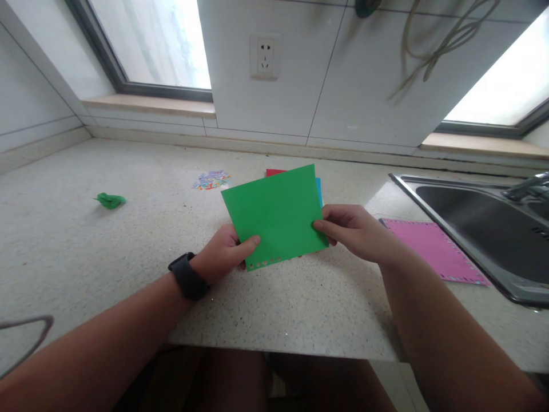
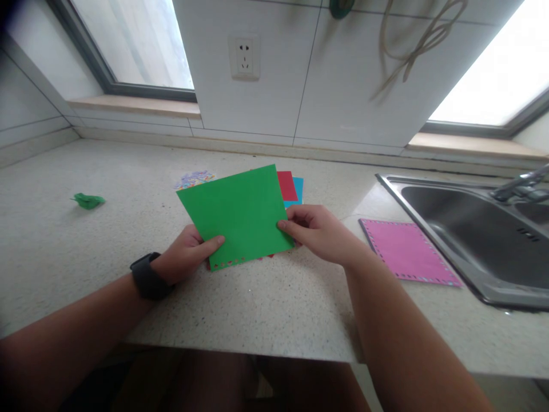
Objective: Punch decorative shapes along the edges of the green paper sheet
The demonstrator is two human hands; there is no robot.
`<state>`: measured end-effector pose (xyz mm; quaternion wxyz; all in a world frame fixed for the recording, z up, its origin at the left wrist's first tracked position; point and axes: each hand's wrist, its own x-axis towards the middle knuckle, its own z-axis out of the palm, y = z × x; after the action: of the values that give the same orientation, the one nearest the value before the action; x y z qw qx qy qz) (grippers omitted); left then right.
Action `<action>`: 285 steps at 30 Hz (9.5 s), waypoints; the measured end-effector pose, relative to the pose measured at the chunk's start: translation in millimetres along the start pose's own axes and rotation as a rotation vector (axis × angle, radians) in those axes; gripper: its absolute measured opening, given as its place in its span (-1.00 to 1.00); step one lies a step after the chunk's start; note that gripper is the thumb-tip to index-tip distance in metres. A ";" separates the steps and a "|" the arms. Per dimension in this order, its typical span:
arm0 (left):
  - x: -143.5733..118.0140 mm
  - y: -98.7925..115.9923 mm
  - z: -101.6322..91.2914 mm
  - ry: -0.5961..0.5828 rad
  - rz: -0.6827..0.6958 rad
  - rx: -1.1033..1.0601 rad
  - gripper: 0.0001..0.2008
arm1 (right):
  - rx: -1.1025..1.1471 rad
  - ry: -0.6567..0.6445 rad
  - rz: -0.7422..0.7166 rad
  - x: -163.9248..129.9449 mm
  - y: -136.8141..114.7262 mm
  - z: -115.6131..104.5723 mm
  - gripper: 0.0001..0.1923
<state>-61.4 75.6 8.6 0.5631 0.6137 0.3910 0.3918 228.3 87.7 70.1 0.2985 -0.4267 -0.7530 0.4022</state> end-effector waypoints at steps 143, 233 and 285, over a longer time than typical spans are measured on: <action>0.1 8.7 10.1 0.094 0.020 -0.041 -0.48 | 0.784 0.071 0.097 13.2 -10.8 61.0 -0.70; -2.4 9.4 11.5 0.033 0.001 0.065 -0.60 | 0.671 0.021 0.070 18.9 -2.8 79.5 -0.66; -1.8 9.7 12.6 0.025 -0.031 0.064 -0.61 | 0.799 0.038 0.065 22.6 -6.4 89.6 -0.57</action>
<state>-50.2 68.6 17.4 0.5442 0.6203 0.4196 0.3781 144.3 74.2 33.4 0.4419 -0.3080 -0.5176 0.6648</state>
